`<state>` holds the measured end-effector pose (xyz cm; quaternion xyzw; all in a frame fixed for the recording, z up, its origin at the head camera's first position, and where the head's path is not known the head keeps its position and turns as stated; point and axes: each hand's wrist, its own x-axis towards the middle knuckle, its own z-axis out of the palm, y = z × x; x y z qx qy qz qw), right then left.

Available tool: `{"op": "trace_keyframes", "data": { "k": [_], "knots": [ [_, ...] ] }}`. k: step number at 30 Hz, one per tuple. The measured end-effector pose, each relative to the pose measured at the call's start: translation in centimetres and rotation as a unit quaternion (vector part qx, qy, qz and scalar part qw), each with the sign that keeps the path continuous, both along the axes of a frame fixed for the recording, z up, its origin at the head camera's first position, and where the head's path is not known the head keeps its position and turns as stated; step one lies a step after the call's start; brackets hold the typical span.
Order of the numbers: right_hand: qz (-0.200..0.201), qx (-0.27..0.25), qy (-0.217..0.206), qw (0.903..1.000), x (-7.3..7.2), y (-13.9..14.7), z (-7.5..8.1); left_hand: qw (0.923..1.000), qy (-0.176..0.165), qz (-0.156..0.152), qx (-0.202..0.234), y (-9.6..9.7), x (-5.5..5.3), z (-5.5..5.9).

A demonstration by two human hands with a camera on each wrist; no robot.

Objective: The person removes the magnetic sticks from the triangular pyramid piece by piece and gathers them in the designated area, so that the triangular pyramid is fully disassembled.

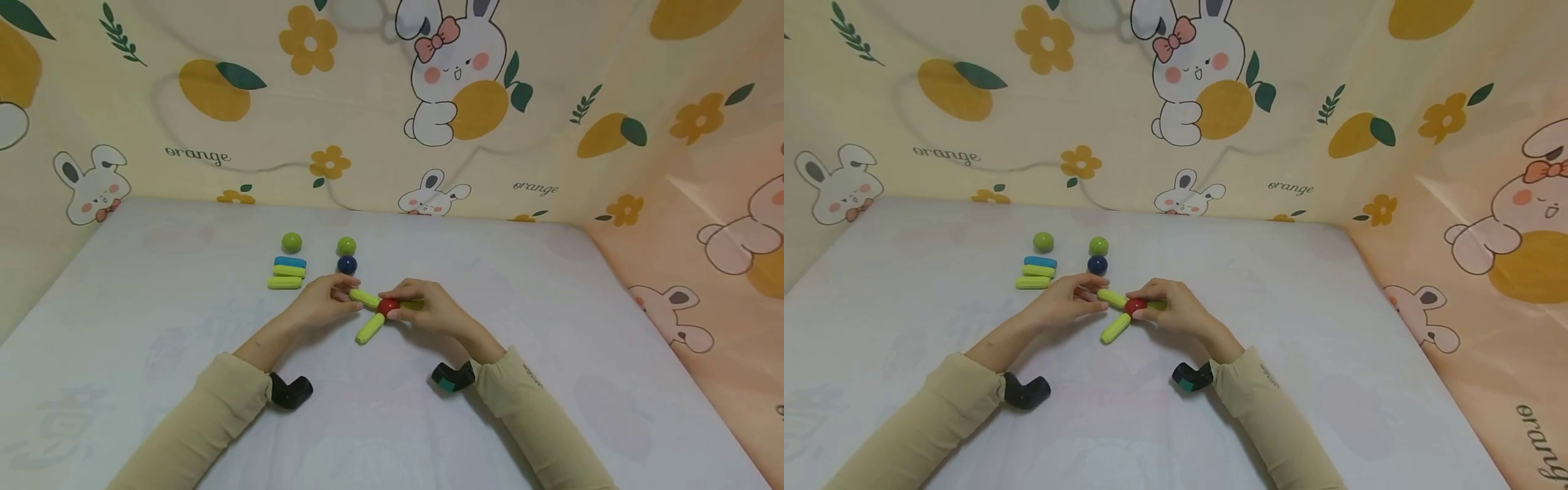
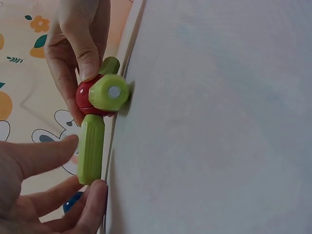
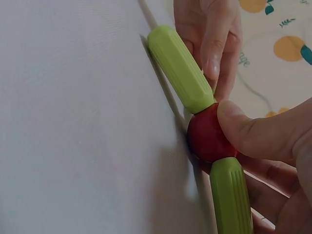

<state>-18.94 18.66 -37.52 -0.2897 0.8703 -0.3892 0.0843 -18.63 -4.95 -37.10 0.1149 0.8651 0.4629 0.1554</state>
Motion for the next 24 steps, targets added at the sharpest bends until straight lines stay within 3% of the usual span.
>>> {"op": "trace_keyframes", "data": {
  "k": [24],
  "knots": [
    [-0.015,-0.005,-0.015,0.9998,0.09,-0.12,-0.14,0.9998,0.012,-0.013,-0.004,-0.25,-0.17,-0.31]
  ]
}}
